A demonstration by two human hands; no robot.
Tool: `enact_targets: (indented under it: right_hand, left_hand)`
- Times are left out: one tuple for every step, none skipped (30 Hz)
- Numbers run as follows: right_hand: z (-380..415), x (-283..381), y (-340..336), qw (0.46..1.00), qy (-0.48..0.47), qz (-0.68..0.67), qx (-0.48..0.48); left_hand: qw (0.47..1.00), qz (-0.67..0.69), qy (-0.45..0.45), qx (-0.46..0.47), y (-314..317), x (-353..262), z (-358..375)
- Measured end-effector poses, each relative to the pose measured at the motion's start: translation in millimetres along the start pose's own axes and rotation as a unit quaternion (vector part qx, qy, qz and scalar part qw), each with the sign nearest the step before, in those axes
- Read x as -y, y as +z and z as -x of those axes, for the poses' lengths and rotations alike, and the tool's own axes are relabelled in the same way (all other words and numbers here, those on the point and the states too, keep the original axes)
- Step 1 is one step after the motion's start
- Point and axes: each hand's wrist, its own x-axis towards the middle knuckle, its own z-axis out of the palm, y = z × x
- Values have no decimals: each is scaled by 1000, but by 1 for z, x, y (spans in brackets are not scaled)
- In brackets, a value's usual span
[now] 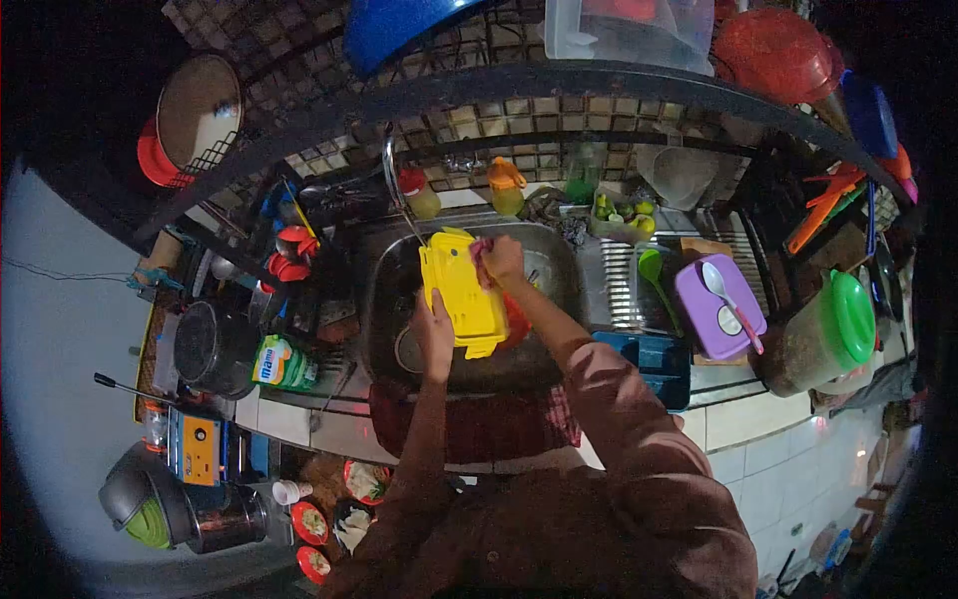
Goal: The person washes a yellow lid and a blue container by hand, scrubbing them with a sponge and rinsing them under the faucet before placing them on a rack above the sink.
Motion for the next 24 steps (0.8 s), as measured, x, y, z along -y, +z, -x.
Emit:
enact_targets:
  right_hand:
    - [-2,-12,9,999,-9,38,-28]
    - [-2,-25,17,995,-18,77,-55]
    - [5,-25,21,995,-17,80,-55]
    - [16,-19,28,996,-45,67,-48]
    - [25,-14,35,995,-72,54,-44]
    - [37,-9,40,990,-130,24,-50]
    - [47,-3,41,981,-186,-6,-57]
    - [56,1,41,981,-182,-5,-60]
    - [65,9,36,978,-202,-50,-25]
    - [69,10,33,970,-222,-95,10]
    - [72,8,29,972,-217,-94,8]
    - [73,3,28,960,-267,-78,20]
    - [75,-1,25,946,-316,-62,32]
    - [74,-7,25,943,-326,-25,59]
    - [75,-8,19,944,-324,-25,60]
    - [77,-11,13,929,-362,-32,73]
    - [79,-13,6,911,-401,-39,85]
    - [80,-18,2,912,-400,-38,85]
    - [82,-24,-3,895,-432,-14,107]
    - [82,-29,-9,876,-465,11,129]
    - [78,-33,-14,876,-465,13,130]
    - [71,-36,-20,881,-448,26,146]
    - [65,-39,-25,886,-431,39,164]
    - [61,-40,-31,876,-437,124,159]
  left_hand:
    - [999,-28,11,-15,0,-3,-1]
    - [998,-54,21,-29,1,-5,-2]
    - [998,-52,19,-29,7,3,-3]
    - [998,-27,29,-41,15,15,-6]
    - [998,-1,41,-51,23,26,-8]
    - [998,1,43,-48,24,23,-9]
    - [998,20,28,-45,24,18,-8]
    - [998,39,11,-41,24,15,-7]
    - [998,41,12,-36,25,17,-8]
    - [999,13,16,-51,25,25,-10]
    - [997,-17,21,-66,25,35,-14]
    - [999,-12,22,-44,22,35,-19]
    - [999,-13,20,-41,21,35,-16]
    - [999,-29,-20,-40,20,34,-14]
    - [996,-45,-59,-39,17,27,-12]
    - [997,-45,-60,-36,18,29,-10]
    - [997,-1,-57,-49,19,30,-8]
    - [996,42,-54,-62,20,33,-7]
    - [996,43,-55,-61,22,37,-9]
    - [996,27,-38,-78,23,41,-14]
    - [995,11,-22,-94,24,40,-16]
    - [995,12,-23,-94,27,39,-18]
    - [995,26,-15,-91,29,37,-19]
    - [995,40,-6,-87,29,34,-19]
